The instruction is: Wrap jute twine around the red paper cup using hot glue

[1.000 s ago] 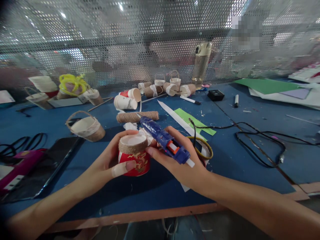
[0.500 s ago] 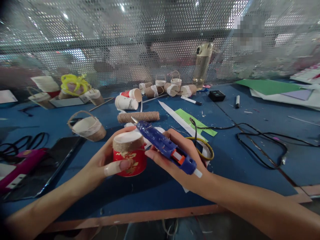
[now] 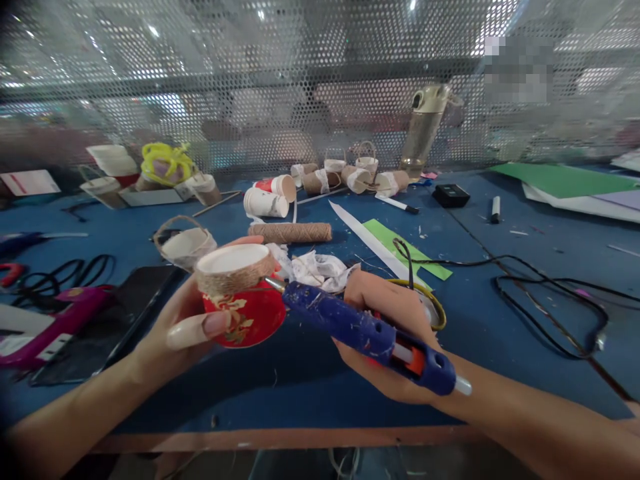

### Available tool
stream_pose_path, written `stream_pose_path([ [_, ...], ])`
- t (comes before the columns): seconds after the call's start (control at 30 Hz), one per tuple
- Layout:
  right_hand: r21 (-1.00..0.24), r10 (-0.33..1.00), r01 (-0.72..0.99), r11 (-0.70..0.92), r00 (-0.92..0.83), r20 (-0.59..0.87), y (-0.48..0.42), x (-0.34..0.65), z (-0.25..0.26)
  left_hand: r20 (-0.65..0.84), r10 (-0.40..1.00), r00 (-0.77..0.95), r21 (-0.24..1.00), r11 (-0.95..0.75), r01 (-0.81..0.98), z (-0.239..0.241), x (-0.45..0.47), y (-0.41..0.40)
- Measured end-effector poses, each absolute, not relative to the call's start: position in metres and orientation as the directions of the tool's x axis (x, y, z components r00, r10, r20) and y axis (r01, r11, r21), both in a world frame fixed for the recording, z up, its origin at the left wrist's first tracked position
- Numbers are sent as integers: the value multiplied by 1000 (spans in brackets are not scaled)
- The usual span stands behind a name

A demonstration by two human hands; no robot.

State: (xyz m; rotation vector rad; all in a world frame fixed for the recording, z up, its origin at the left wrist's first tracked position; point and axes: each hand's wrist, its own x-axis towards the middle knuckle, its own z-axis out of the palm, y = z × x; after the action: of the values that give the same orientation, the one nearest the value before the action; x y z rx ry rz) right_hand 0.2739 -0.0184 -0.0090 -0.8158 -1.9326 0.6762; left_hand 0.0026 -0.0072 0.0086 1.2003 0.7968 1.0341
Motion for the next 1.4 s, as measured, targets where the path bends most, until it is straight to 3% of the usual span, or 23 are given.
stream_pose_path([
  [0.23, -708, 766, 317, 631, -402, 502, -21, 273, -10, 37, 920, 390, 992, 14, -127, 8, 0, -8],
  [0.5, -687, 794, 402, 606, -358, 491, -22, 274, -12, 71, 950, 305, 996, -49, -79, 9, 2, -9],
  [0.8, -672, 784, 404, 621, -347, 515, -25, 267, -8, 46, 944, 327, 996, -19, -84, 6, 1, -7],
  [1.1, -711, 821, 416, 567, -353, 448, -21, 275, -11, 66, 939, 338, 990, -18, -142, 6, -1, -7],
  [1.4, -698, 824, 443, 563, -366, 433, -21, 277, -13, 87, 894, 440, 989, -23, -149, -2, -9, -2],
])
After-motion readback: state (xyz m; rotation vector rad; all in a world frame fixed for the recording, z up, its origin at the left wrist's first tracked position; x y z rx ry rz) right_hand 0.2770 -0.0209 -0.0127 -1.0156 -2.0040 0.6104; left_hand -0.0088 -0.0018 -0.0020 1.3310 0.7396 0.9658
